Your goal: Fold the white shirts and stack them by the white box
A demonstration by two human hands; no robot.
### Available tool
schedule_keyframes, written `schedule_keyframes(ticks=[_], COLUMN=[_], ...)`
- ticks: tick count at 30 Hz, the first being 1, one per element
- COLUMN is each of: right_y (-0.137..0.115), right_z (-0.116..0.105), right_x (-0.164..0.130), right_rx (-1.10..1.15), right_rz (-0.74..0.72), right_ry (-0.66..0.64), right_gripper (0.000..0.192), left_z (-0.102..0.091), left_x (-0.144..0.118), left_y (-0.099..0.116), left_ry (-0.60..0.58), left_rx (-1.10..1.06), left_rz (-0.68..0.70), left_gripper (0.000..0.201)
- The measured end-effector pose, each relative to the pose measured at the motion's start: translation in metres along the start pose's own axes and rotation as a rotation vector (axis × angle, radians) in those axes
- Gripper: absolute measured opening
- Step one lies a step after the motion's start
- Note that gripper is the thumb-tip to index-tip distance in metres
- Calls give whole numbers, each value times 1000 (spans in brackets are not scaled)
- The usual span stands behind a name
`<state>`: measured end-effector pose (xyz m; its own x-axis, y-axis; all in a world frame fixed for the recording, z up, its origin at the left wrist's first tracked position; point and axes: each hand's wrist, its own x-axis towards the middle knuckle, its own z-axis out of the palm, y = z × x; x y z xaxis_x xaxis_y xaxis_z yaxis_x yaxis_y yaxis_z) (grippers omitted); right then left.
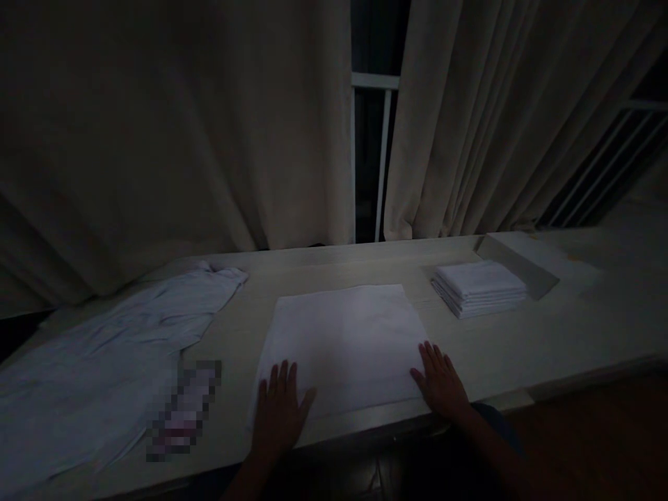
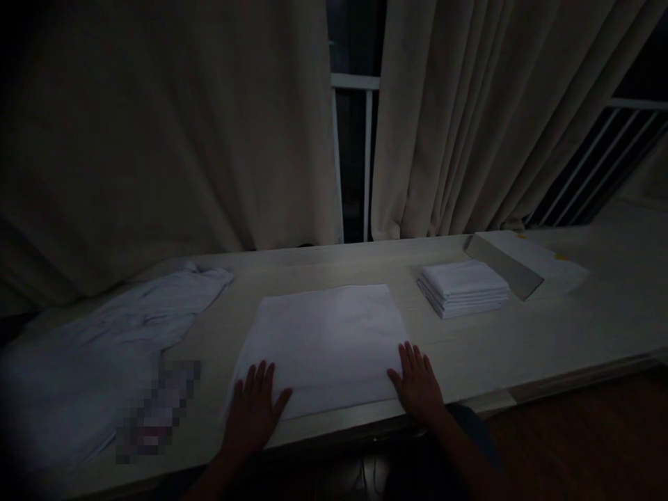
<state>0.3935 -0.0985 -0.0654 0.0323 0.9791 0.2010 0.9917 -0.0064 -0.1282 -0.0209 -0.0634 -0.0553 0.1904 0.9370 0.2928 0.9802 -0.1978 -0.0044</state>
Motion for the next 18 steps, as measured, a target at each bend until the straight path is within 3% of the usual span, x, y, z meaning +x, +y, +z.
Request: schedule_keyframes(ticks=[5,10,14,18], right_y=[5,-1,-61,-136], right_z=[3,-16,-27,-11], right_x=[-5,9,42,61], right_rx=[-55,-122,-131,-52], right_rz=[-1,-90,-274,-373], right_ry=[-9,-10,6,-142], right_gripper=[77,75,77,71], left_z=[-3,-3,-1,2], left_x=[-1,-2,-7,-11], left_y=[6,9,19,38], left_ry=[-3,6,49,85], left_rx=[-19,-89,-146,-201], left_rz=[-46,-75,-87,-92], left_gripper=[77,74,74,79])
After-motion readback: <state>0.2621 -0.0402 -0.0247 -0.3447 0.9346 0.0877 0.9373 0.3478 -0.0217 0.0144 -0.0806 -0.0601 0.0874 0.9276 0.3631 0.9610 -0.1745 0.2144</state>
